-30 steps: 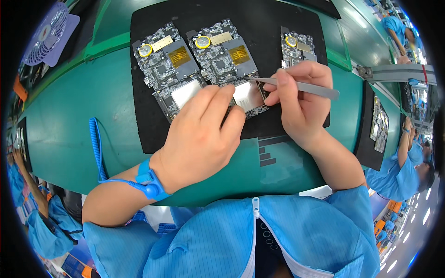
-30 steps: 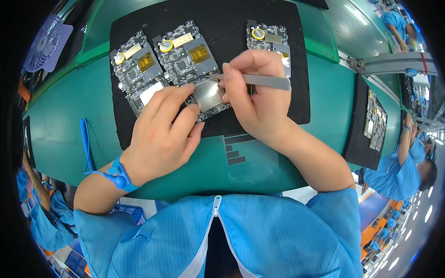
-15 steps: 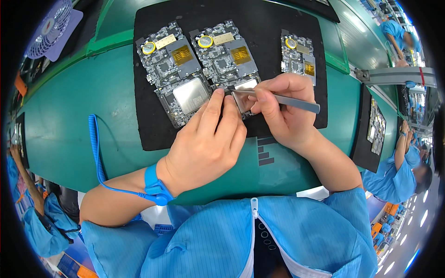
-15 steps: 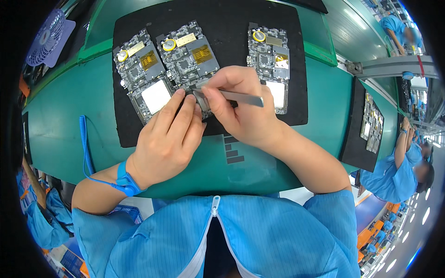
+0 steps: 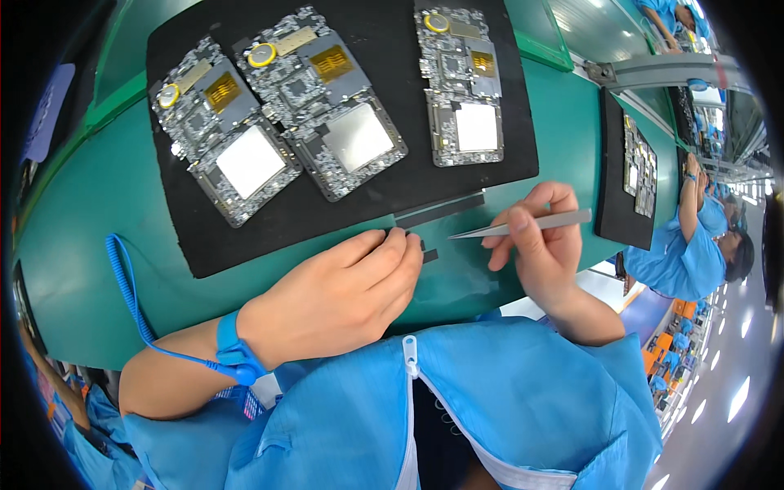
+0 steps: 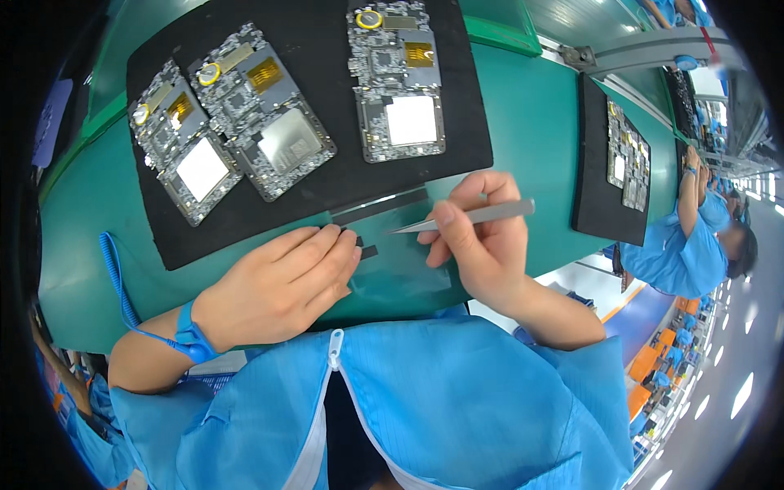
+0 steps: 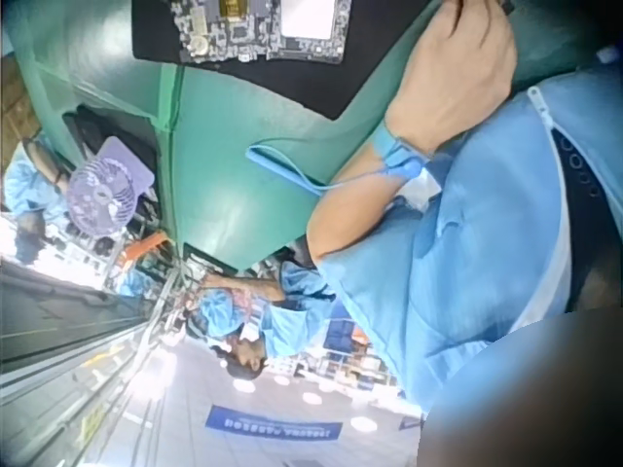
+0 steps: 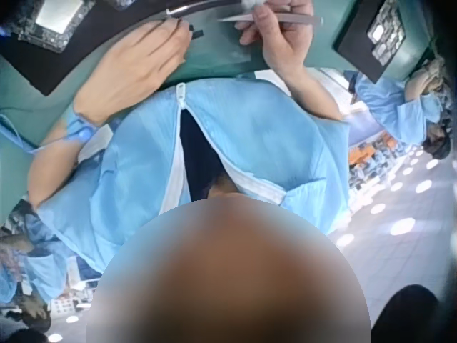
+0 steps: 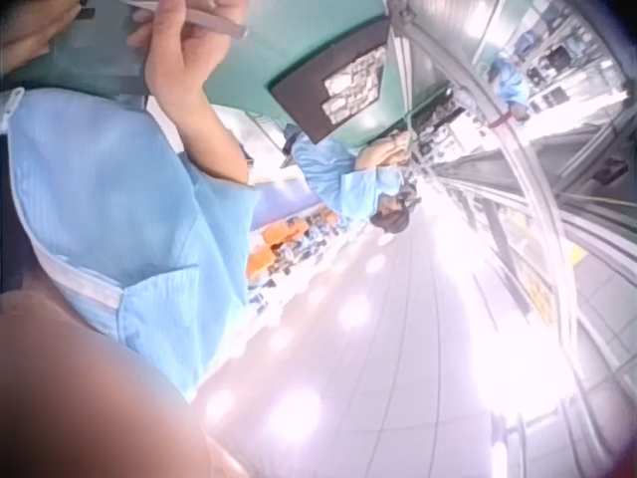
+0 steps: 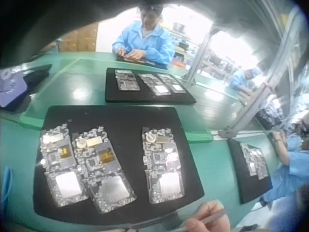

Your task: The person uses tweezers to pick up small rectangular components from a strip and places them onto specific locations on a circuit board. They repeat this process for multiple boards arranged on a black mat, carefully aligning each component before releasing it.

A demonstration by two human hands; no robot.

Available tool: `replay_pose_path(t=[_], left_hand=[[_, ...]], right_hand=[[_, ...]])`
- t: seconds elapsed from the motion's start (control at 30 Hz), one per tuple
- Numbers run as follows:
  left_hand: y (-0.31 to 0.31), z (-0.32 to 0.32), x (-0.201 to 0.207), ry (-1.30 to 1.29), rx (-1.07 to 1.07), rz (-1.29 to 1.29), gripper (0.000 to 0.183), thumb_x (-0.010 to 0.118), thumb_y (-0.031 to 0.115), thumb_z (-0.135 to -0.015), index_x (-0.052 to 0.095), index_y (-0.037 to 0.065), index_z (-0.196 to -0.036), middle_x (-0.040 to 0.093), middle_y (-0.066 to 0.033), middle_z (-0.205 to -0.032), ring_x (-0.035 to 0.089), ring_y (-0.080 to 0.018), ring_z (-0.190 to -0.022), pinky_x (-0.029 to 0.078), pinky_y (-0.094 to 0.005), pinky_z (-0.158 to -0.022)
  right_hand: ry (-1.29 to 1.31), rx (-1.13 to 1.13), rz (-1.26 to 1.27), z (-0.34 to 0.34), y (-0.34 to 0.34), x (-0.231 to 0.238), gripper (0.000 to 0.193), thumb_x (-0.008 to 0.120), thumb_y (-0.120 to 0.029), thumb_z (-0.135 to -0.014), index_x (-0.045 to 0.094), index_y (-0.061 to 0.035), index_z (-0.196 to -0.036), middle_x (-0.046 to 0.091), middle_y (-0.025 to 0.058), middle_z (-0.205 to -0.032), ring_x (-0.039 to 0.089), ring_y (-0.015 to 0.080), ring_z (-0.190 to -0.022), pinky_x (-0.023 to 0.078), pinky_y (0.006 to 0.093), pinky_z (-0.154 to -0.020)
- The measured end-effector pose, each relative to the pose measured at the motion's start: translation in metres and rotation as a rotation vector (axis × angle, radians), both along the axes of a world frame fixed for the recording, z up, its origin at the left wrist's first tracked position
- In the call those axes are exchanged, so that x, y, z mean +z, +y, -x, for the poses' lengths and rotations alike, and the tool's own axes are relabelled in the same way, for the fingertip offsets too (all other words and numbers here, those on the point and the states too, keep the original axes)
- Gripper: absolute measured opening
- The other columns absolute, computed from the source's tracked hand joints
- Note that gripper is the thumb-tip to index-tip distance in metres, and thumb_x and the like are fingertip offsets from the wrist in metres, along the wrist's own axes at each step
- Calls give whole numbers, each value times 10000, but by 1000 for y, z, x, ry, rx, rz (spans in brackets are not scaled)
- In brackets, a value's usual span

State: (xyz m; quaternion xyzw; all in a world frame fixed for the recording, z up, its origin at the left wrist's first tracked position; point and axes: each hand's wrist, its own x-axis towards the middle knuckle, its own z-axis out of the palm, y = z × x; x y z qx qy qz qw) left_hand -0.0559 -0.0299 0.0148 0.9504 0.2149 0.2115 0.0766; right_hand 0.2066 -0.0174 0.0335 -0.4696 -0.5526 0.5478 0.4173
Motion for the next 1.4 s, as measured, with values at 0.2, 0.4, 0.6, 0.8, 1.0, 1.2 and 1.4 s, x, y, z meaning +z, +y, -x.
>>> replay_pose_path(t=[0.2,0.4,0.6,0.8,1.0,1.2,1.4], left_hand=[[-4,1,1,39,-44,-60,265,715,92,-790,693,-83,-988,652,-170,-1068,635,-314,-1053,565,-386,-900],[-6,0,-1,29,-21,-83,279,685,103,-774,698,-85,-979,661,-169,-1054,640,-310,-1053,557,-381,-912],[-7,1,-7,2,-10,-131,347,618,139,-736,704,-95,-977,667,-169,-1061,638,-309,-1059,533,-378,-938],[-7,0,-3,28,-11,-111,244,708,91,-797,700,-71,-980,674,-153,-1044,655,-287,-1043,553,-374,-925],[-12,1,0,16,23,-93,250,695,97,-802,698,-63,-995,676,-155,-1049,654,-290,-1046,547,-366,-907],[-16,36,33,1,356,-109,309,748,133,-762,695,-45,-1009,679,-145,-1049,652,-294,-1033,550,-350,-801],[-16,64,7,106,769,-183,406,760,118,-748,672,-76,-1093,641,-222,-1136,644,-349,-1053,562,-387,-834]], right_hand=[[2,69,-149,8,-9,-20,228,567,-12,-987,381,14,-1118,626,112,-862,666,106,-668,544,208,-558],[2,102,-103,14,-8,-18,233,588,-34,-986,397,12,-1111,627,111,-861,673,111,-664,547,206,-555],[110,58,14,9,-7,-17,230,582,-50,-993,399,-3,-1124,632,99,-873,683,114,-675,559,209,-561],[15,101,-76,11,-7,-19,213,559,-47,-1002,394,-9,-1130,627,101,-875,681,115,-671,553,206,-552],[219,57,-69,13,2,-6,175,508,-52,-1022,361,-21,-1113,651,162,-838,642,129,-594,511,213,-481],[236,139,-1,77,65,23,207,534,-122,-1030,412,-56,-1183,677,153,-784,609,127,-519,477,213,-453],[214,310,156,155,107,11,265,570,-195,-1022,432,-37,-1183,669,117,-781,654,125,-580,495,225,-526]])
